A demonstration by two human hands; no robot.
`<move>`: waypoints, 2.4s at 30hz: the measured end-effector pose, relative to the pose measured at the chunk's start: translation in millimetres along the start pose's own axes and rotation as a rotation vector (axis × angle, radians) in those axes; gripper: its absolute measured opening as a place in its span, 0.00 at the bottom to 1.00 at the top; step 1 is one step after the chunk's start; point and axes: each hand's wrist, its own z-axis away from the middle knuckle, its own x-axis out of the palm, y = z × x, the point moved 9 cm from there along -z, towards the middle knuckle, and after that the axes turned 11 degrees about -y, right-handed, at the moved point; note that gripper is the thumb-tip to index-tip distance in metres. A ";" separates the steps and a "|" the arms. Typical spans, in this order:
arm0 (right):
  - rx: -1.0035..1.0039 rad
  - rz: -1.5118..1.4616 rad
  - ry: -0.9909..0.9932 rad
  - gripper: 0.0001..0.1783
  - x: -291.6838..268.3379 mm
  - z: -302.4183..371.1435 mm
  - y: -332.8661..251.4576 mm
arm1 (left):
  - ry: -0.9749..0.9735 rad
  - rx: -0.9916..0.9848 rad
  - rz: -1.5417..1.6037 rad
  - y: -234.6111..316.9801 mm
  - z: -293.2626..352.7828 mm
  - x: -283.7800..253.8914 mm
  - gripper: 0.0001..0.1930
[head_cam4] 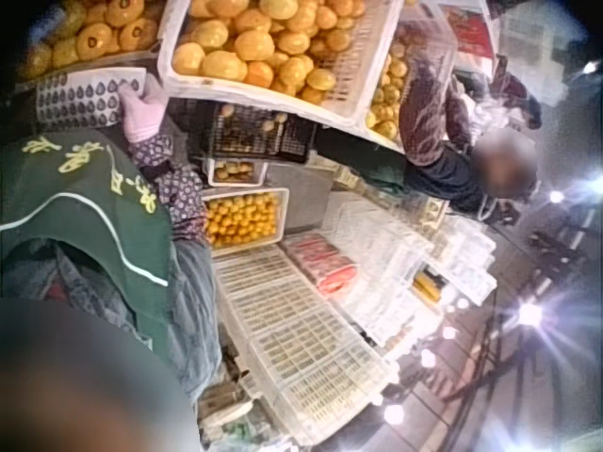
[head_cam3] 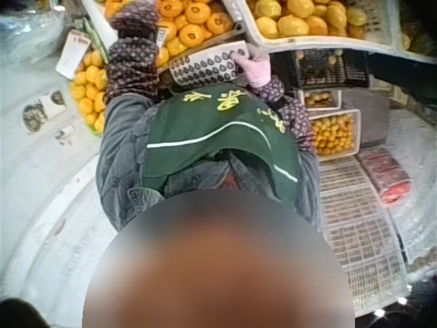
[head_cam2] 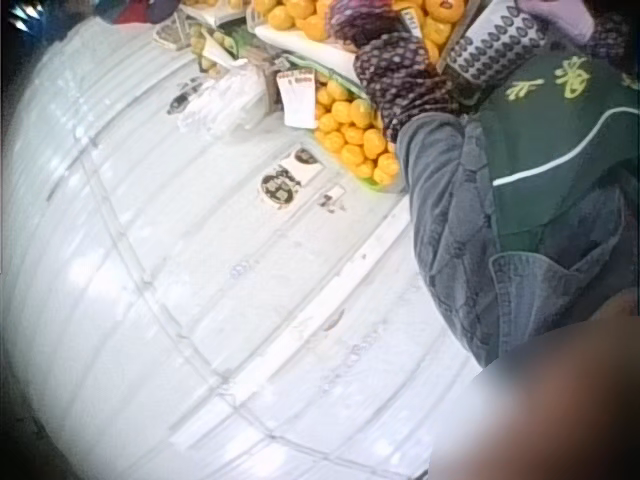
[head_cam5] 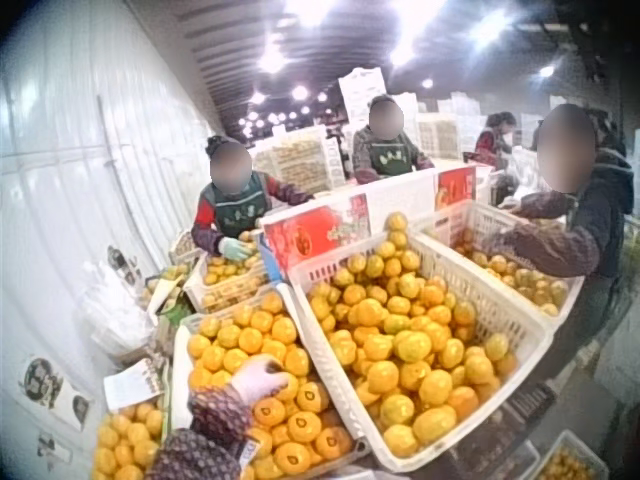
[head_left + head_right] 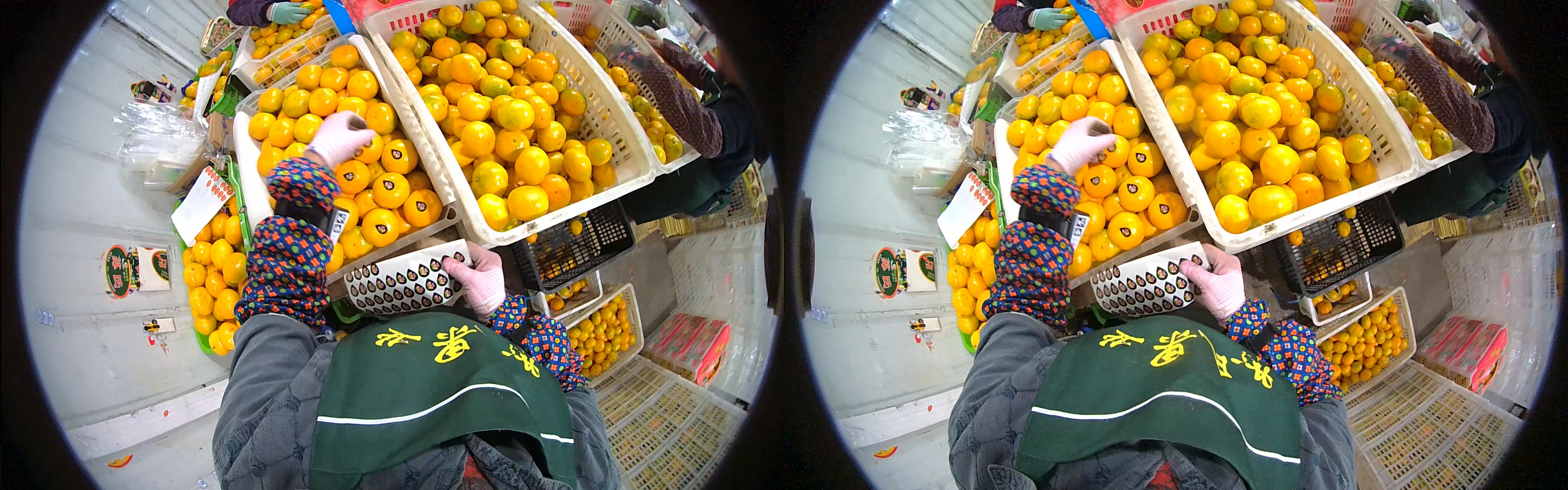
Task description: The person selects oranges from white crates, applies small round stickers to each orange, and then places the labeled oranges into a red cardboard box. The person also handles sticker sheets and packaging materials during the process.
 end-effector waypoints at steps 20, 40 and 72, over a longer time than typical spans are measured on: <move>-0.018 -0.015 0.018 0.10 5.2 -4.5 -4.1 | 0.129 0.041 0.266 -48.4 -6.9 -64.7 0.33; -0.085 0.066 0.047 0.10 9.3 -12.2 -8.6 | 0.348 0.145 -0.718 40.9 52.7 -66.8 0.32; -0.107 -0.047 -0.061 0.13 39.7 -53.8 -17.1 | -0.140 0.390 0.164 23.2 234.7 22.5 0.07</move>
